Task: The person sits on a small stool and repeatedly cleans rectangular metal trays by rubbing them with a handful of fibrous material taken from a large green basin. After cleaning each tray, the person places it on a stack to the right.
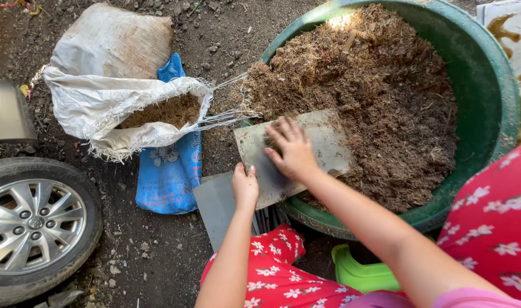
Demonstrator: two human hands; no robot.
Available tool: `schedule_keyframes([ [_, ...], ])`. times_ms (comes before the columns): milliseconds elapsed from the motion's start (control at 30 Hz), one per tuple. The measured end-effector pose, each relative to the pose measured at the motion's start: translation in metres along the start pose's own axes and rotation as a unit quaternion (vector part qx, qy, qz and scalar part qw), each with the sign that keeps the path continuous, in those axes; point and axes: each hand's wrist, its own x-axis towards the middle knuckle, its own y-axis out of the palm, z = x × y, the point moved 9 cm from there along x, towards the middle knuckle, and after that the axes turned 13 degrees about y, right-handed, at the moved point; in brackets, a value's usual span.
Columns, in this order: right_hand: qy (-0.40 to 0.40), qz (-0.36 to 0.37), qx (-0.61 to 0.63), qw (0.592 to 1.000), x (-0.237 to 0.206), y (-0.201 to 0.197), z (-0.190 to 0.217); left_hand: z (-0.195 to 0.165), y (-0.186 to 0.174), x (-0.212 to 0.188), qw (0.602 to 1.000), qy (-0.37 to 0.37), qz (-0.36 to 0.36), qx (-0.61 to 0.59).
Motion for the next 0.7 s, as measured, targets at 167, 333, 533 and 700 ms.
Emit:
schedule_keyframes([
  [167, 0.029, -0.087, 0.097, 0.991, 0.045, 0.042, -0.044, -0.01, -0.006, -0.006, 0.999, 0.011, -0.015, 0.034],
  [333, 0.144, -0.08, 0.054, 0.985, 0.07, 0.048, -0.192, -0.01, 0.0, -0.012, 0.999, 0.034, 0.0, -0.004],
  [533, -0.065, -0.088, -0.243, 0.964, 0.057, 0.046, -0.237, 0.026, 0.014, -0.015, 0.997, -0.047, -0.016, -0.063],
  [700, 0.015, -0.065, -0.194, 0.979, 0.033, 0.042, -0.253, 0.051, 0.032, -0.01, 0.987, -0.045, -0.039, -0.147],
])
